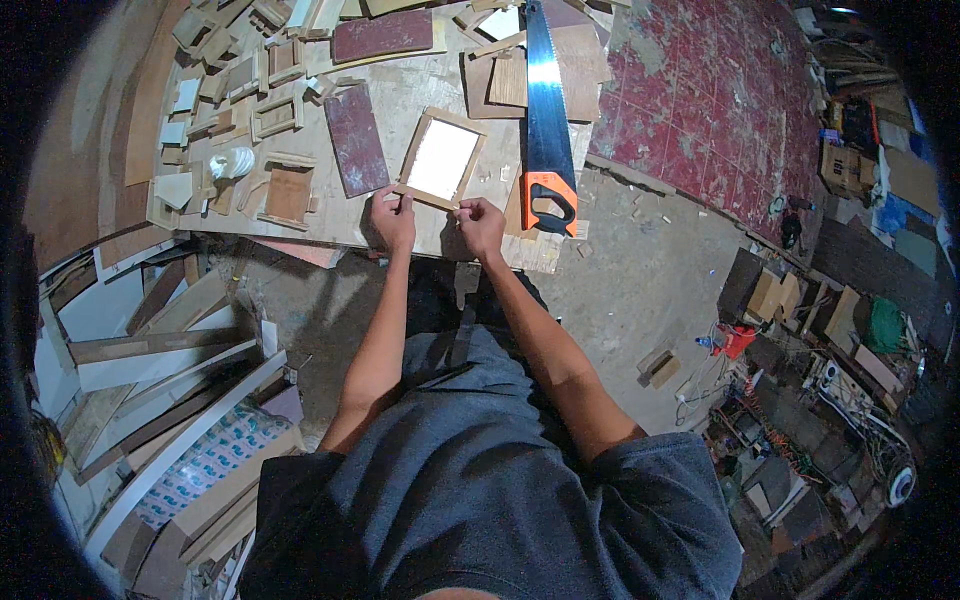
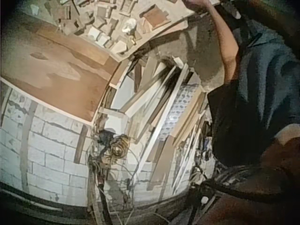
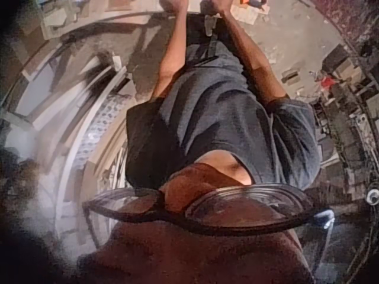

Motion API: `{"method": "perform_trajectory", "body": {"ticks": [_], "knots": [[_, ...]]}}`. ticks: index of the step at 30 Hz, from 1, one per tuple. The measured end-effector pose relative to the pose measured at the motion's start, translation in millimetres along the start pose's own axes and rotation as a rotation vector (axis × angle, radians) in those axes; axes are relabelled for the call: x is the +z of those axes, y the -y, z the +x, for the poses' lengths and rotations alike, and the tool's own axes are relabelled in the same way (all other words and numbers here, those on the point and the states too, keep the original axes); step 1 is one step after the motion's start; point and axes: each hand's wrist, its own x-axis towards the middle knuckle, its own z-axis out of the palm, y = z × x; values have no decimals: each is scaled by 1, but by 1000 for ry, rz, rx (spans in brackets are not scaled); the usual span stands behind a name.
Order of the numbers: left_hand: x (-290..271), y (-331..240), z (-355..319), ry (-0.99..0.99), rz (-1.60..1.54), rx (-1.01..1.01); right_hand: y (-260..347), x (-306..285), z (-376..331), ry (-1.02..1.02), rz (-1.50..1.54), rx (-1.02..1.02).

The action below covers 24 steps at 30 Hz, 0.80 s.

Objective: Apply glue to wood pieces and assemble a small rectangular frame.

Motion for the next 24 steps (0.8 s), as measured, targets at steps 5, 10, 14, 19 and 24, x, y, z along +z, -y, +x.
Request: {"method": "perform_trajectory", "body": {"ticks": [5, 10, 14, 19, 24], "knots": [[0, -1, 0, 40, 4, 9, -5, -1, 2, -20, -42, -29], [-5, 4, 2, 20, 44, 9, 2, 1, -3, -30, -63, -24], [0, 2, 4, 15, -1, 46, -7, -4, 4, -57, -30, -33], [1, -13, 1, -17, 101, 24, -5, -5, 4, -64, -27, 2], [-3, -15, 8, -90, 102, -33, 7, 1, 2, -34, -44, 44]]}}
